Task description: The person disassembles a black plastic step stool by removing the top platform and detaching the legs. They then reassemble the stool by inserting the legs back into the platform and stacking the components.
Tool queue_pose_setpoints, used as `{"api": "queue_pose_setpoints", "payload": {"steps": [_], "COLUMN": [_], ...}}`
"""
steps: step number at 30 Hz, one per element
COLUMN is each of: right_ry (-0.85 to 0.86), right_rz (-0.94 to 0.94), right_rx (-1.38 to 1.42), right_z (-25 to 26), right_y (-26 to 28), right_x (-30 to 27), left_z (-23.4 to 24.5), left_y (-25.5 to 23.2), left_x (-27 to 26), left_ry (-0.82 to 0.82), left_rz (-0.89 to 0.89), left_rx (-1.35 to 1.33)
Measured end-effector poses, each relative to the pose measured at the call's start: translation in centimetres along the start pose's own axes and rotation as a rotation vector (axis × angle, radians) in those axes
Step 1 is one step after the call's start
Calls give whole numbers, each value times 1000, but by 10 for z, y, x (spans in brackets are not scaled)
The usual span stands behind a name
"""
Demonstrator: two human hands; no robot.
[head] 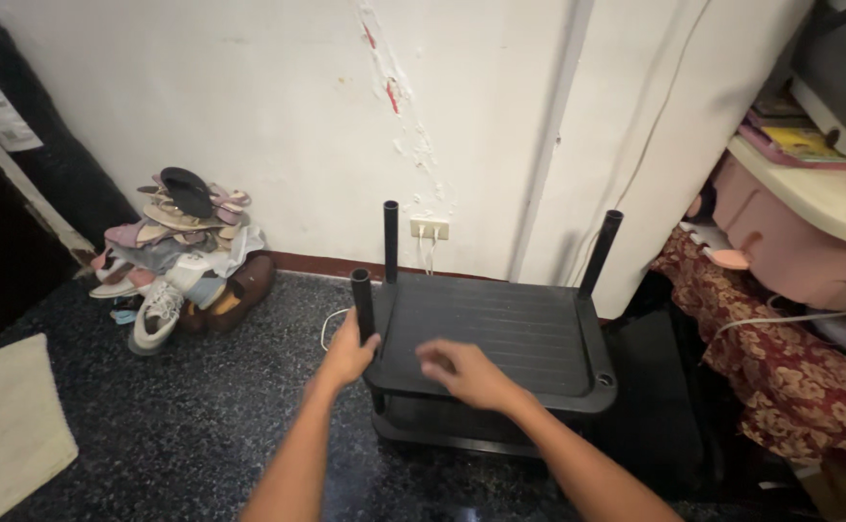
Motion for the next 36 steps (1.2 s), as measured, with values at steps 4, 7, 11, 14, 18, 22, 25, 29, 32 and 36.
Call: {"api": "queue_pose_setpoints", "payload": {"steps": [4, 7, 11, 14, 18, 22, 25, 29, 32, 36], "right_ry": [-82, -62, -222, -232, -287, -285, -317, -302, -219, -266], "right_rz": [-31, -62, 112, -112, -208, -281, -264, -350, -401, -383], "right_rx": [64, 41, 85, 118, -30, -70, -9, 9, 39, 5], "right_z": [-19, -57, -91, -103, -100, -98, -97, -97, -100, -101], "right_y": [-1, -20, -15, -31, -28, -31, -31, -39, -46, -49], "right_x": [38, 53, 65, 74, 82, 83, 80, 78, 78, 82], "left_z": [2, 5, 8, 13, 16, 16, 16, 20, 25, 35], "left_y": [8, 0, -8, -15, -21, -22, -18, -29, -46, -65], "left_x": [2, 3, 1, -3, -4, -4, -4, -2, -5, -7], "left_ry": [-42, -31, 7, -19, -35, -44, -75, -123, -179, -258], "left_rz": [115, 105, 121, 117, 119, 115, 149, 81, 65, 239], "left_rx": [-70, -84, -96, -127, -109, -162, -190, -186, -121, 59]}}
Point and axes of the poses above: each hand's wrist, its own x-axis towards the middle knuckle, its own z-axis out of the back of the hand, y = z × x, the point moved 9 cm from there along x, towards the middle knuckle, and after that the axes turned 9 degrees about -x, right-handed, at the moved point
